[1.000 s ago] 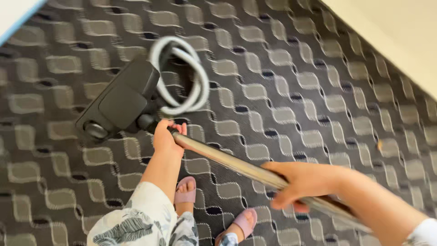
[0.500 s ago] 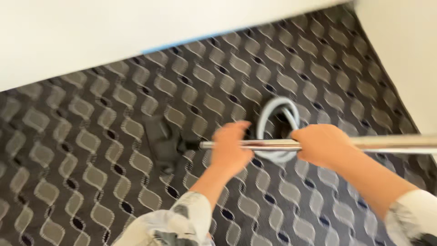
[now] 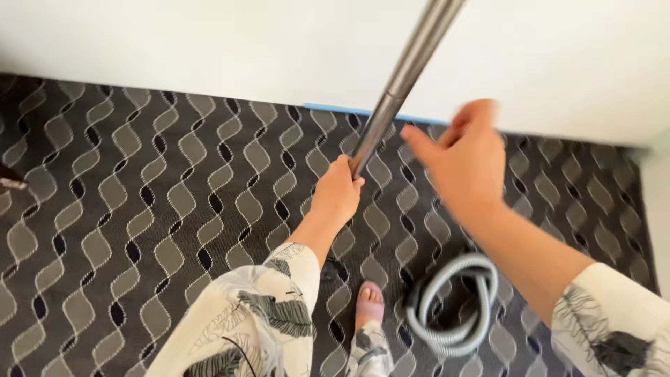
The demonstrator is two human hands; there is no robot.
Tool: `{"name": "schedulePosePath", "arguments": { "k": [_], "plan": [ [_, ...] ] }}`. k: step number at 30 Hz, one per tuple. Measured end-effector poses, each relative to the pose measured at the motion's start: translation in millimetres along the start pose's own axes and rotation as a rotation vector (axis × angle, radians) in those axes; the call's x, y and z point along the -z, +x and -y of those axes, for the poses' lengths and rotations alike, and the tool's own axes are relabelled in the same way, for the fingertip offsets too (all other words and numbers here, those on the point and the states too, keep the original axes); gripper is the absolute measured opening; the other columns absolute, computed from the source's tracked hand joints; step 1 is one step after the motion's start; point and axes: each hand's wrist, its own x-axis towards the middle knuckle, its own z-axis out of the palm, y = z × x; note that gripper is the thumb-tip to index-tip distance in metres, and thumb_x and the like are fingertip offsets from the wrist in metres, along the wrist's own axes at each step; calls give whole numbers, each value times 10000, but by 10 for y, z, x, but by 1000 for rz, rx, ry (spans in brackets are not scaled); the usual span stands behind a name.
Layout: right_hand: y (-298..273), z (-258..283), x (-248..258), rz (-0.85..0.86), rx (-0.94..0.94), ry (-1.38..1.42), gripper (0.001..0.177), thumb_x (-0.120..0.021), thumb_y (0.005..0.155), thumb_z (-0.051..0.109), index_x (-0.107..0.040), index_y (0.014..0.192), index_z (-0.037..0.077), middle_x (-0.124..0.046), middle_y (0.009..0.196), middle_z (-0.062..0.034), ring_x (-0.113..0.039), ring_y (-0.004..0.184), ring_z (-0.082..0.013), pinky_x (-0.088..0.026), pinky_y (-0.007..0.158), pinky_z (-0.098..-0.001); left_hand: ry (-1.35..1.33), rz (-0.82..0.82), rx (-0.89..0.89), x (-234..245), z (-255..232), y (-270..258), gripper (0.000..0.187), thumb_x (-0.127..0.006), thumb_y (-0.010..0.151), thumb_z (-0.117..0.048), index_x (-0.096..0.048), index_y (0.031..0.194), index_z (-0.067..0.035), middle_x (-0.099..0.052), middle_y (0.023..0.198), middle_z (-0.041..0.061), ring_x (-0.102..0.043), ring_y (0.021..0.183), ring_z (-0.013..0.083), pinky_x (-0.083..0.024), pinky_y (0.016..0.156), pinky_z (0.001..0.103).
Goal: The person assembles a vacuum cleaner by connecting the extension tubes, attaching the floor head, and inserting the hose into the canister body.
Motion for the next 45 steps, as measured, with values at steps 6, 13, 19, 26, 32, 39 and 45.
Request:
{"name": "schedulePosePath", "arguments": {
  "k": [6, 13, 19, 26, 32, 39, 45],
  "plan": [
    [1251, -438, -291, 347, -196, 158, 661, -825, 842, 467, -577, 1300, 61, -590, 633, -31, -543, 553, -113, -414, 508, -292, -73, -73, -92, -297, -155, 907, 380, -707, 921, -236, -534, 1202, -49, -666, 1159, 202, -644, 1099, 431, -514, 909, 518],
    [1996, -745, -431, 446, -120, 106, 396, -725, 905, 411, -757, 853, 19, -635, 594, -66, -616, 505, -151, -460, 483, -307, 15, -57, -57, -528, -671, 1578, 563, -668, 923, -294, -459, 1410, -104, -599, 1337, 151, -605, 1193, 385, -478, 991, 498],
    [2452, -1289, -651, 557, -129, 12, 393, -743, 875, 413, -787, 903, 24, -669, 594, -65, -667, 540, -168, -503, 555, -310, 68, -210, 10, -480, -768, 1666, 672, -662, 947, -336, -370, 1478, -47, -515, 1440, 173, -536, 1285, 374, -390, 1097, 500],
    [2828, -2111, -1204, 518, -263, 77, 386, -853, 766, 391, -784, 937, 51, -678, 686, -53, -615, 563, -116, -473, 521, -286, -3, -108, 226, -366, -519, 1390, 636, -611, 937, -320, -367, 1491, -124, -512, 1484, 73, -536, 1296, 357, -441, 1059, 466],
    [3273, -2394, -1305, 384, -419, 365, 326, -845, 864, 361, -711, 964, 82, -615, 699, -30, -525, 528, -99, -398, 421, -255, 9, -128, 254, -443, -242, 1195, 606, -628, 937, -314, -402, 1469, -131, -543, 1456, 52, -540, 1297, 342, -435, 1059, 464],
    [3012, -2394, -1164, 428, -577, 509, 262, -819, 886, 229, -636, 919, 44, -698, 748, -62, -637, 579, -104, -500, 489, -254, -139, -167, 312, -586, -226, 787, 595, -625, 928, -317, -423, 1458, -137, -573, 1441, 25, -600, 1245, 282, -472, 1031, 416],
    [1211, -2769, -832, 818, -642, 517, 275, -708, 927, 331, -656, 980, 66, -661, 781, -43, -592, 630, -115, -470, 508, -256, -132, -203, 241, -1011, -159, 182, 575, -654, 917, -309, -469, 1425, -113, -624, 1383, 50, -642, 1157, 274, -490, 995, 406]
  ]
}}
